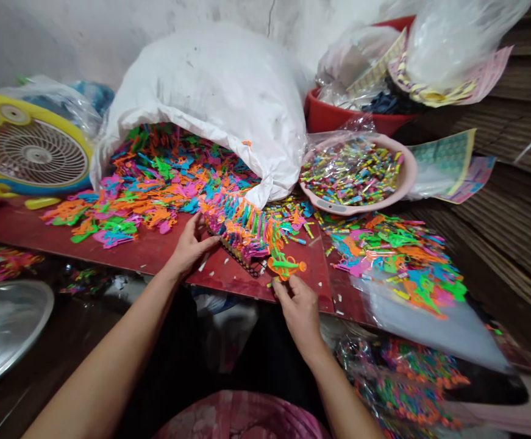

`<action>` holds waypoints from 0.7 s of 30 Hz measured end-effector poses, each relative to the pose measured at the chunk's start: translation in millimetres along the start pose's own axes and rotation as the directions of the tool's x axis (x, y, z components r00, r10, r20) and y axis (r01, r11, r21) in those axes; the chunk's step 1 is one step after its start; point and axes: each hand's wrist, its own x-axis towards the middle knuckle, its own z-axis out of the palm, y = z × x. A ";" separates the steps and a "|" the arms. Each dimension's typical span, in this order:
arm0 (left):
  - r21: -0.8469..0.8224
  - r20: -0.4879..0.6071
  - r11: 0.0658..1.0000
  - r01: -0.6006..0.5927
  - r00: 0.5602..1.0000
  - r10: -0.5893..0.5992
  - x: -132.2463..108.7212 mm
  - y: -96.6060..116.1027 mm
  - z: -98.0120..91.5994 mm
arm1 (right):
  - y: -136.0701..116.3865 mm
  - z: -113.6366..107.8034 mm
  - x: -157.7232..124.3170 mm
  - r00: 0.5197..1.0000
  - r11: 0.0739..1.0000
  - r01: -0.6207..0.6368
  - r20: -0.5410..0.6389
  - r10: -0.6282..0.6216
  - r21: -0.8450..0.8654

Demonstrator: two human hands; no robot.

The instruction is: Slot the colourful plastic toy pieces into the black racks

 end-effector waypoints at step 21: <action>0.420 -0.408 0.886 0.198 0.913 -0.011 -110.4 40.0 -7.5 | 8.4 33.5 16.9 0.933 0.966 0.208 -0.266 -0.244 -0.155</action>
